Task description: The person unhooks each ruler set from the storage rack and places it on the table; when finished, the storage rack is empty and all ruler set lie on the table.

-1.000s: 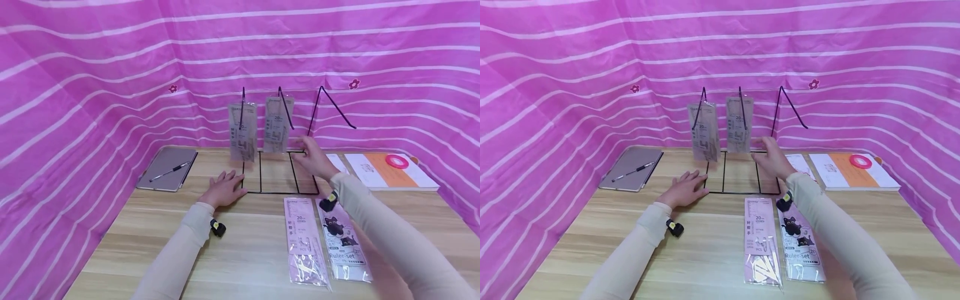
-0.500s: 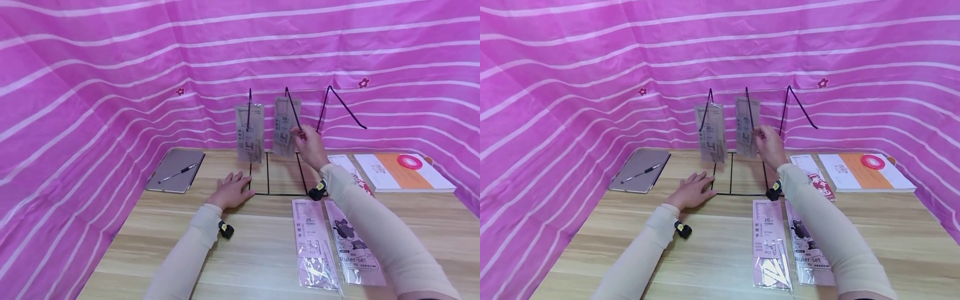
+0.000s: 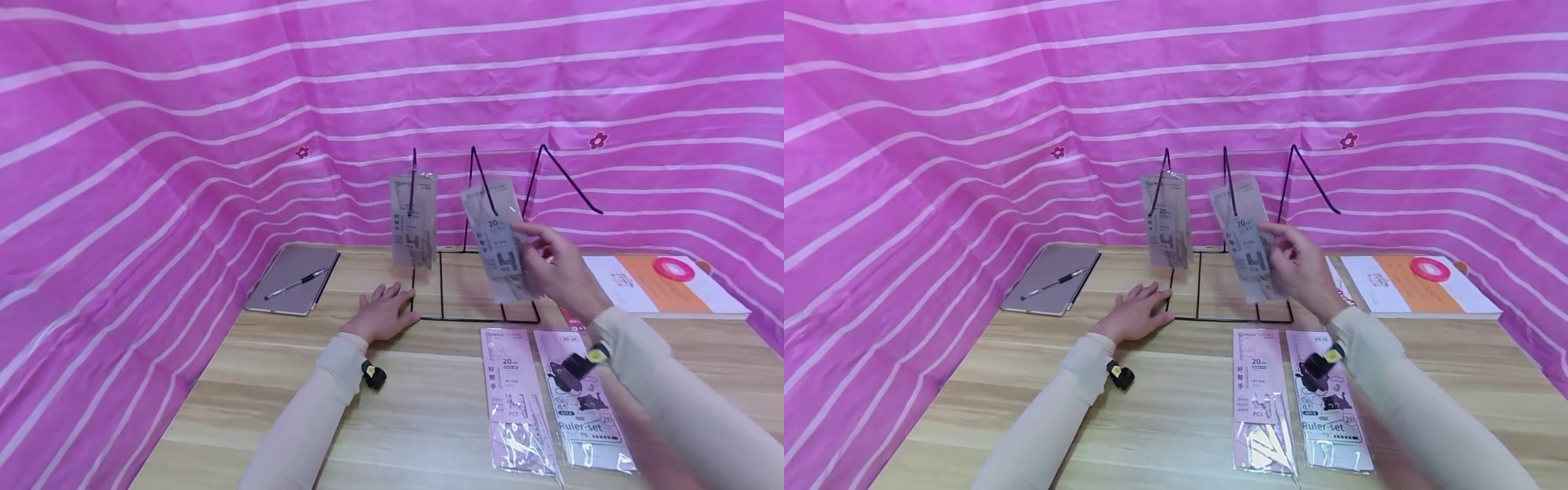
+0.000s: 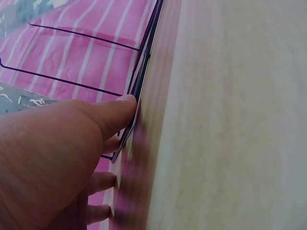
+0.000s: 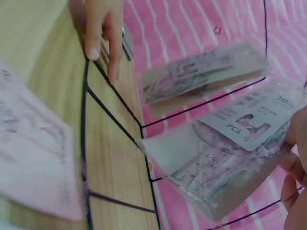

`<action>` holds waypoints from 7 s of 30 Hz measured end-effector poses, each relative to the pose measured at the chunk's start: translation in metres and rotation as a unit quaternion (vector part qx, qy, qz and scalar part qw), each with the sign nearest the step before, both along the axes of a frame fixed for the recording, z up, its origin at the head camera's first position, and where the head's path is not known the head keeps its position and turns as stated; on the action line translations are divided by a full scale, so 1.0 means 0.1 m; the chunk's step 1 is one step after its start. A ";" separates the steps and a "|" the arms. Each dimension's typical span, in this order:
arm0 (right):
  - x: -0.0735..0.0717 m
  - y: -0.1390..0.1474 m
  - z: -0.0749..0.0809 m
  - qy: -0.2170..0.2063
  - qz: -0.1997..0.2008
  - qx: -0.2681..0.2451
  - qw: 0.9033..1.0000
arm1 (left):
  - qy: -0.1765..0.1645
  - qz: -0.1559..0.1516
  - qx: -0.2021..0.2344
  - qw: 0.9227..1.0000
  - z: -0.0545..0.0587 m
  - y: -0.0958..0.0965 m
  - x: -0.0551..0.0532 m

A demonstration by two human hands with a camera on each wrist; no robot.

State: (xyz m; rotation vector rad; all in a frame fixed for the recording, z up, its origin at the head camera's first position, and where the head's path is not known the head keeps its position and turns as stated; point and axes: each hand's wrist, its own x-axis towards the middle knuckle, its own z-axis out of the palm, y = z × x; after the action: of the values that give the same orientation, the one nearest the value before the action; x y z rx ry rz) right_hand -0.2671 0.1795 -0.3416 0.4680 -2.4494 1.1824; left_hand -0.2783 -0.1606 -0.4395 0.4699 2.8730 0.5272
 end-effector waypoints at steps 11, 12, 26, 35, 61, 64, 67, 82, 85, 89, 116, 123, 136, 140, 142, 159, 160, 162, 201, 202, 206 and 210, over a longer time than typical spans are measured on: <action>0.79 0.27 -0.02 0.057 0.040 0.004 0.998 | -0.002 0.002 0.008 1.000 0.00 0.02 0.02; 0.84 0.28 -0.02 0.064 0.040 0.004 0.997 | -0.004 0.001 0.010 1.000 -0.01 0.03 0.02; 1.25 0.47 -0.17 0.062 0.045 0.023 0.997 | -0.001 -0.006 0.005 1.000 0.01 -0.02 0.00; 1.23 0.41 -0.35 -0.115 0.077 0.037 0.990 | 0.000 -0.007 0.004 1.000 0.05 0.00 -0.02; 1.17 -0.58 -0.69 -0.122 0.129 0.213 0.961 | -0.013 -0.001 0.006 1.000 0.06 -0.02 -0.03; 1.17 -0.62 -0.74 -0.096 0.116 0.254 0.956 | -0.013 -0.001 0.004 1.000 0.07 -0.01 -0.03; 1.16 -0.62 -0.75 -0.096 0.111 0.264 0.953 | -0.012 0.000 0.001 1.000 0.06 0.00 -0.03; 0.69 0.36 -0.56 -0.109 -0.001 0.211 0.971 | -0.014 0.000 0.007 1.000 0.04 0.01 -0.04; 0.51 0.48 -0.62 -0.121 0.014 0.211 0.970 | -0.014 0.004 0.007 1.000 0.01 -0.03 -0.02; 0.26 0.49 -0.70 -0.143 0.034 0.212 0.966 | -0.007 0.011 0.006 1.000 -0.02 -0.09 0.02; 0.12 0.68 -1.03 -0.154 0.035 0.233 0.960 | 0.051 0.007 0.084 0.995 0.19 -0.07 -0.02; 0.07 0.65 -1.00 -0.132 0.043 0.246 0.959 | 0.122 0.045 0.198 0.971 0.43 -0.12 -0.19; 0.09 0.66 -0.99 -0.117 0.043 0.256 0.959 | 0.220 0.074 0.312 0.921 0.52 0.07 -0.31; 0.07 0.62 -0.99 -0.119 0.050 0.253 0.959 | 0.220 0.078 0.316 0.919 0.55 0.09 -0.28; 0.06 0.60 -0.99 -0.124 0.052 0.251 0.959 | 0.215 0.077 0.326 0.917 0.56 0.09 -0.26; 0.11 0.64 -0.98 -0.139 0.033 0.255 0.956 | 0.204 -0.007 0.325 0.923 0.81 0.12 -0.18; 0.11 0.64 -0.97 -0.138 0.033 0.255 0.956 | 0.198 -0.011 0.322 0.926 0.84 0.09 -0.12; 0.10 0.65 -0.96 -0.130 0.036 0.257 0.957 | 0.181 -0.017 0.319 0.930 0.87 0.00 0.04; 0.05 0.64 -0.91 -0.162 0.041 0.258 0.951 | -0.122 -0.033 0.177 0.976 0.26 -0.53 1.09; 0.05 0.64 -0.92 -0.161 0.041 0.260 0.951 | -0.115 -0.033 0.160 0.980 0.26 -0.52 1.09; 0.05 0.64 -0.93 -0.163 0.042 0.266 0.949 | -0.105 -0.026 0.125 0.986 0.28 -0.50 1.08; 0.04 0.67 -0.94 -0.165 0.039 0.267 0.949 | -0.084 -0.022 0.138 0.987 0.32 -0.50 0.97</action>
State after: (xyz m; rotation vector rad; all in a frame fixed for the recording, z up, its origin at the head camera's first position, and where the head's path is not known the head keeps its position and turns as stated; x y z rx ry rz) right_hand -0.2627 0.2468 -0.4352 0.5518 -3.0770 0.6419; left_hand -0.1812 -0.2106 -0.4074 0.5024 2.6328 0.9169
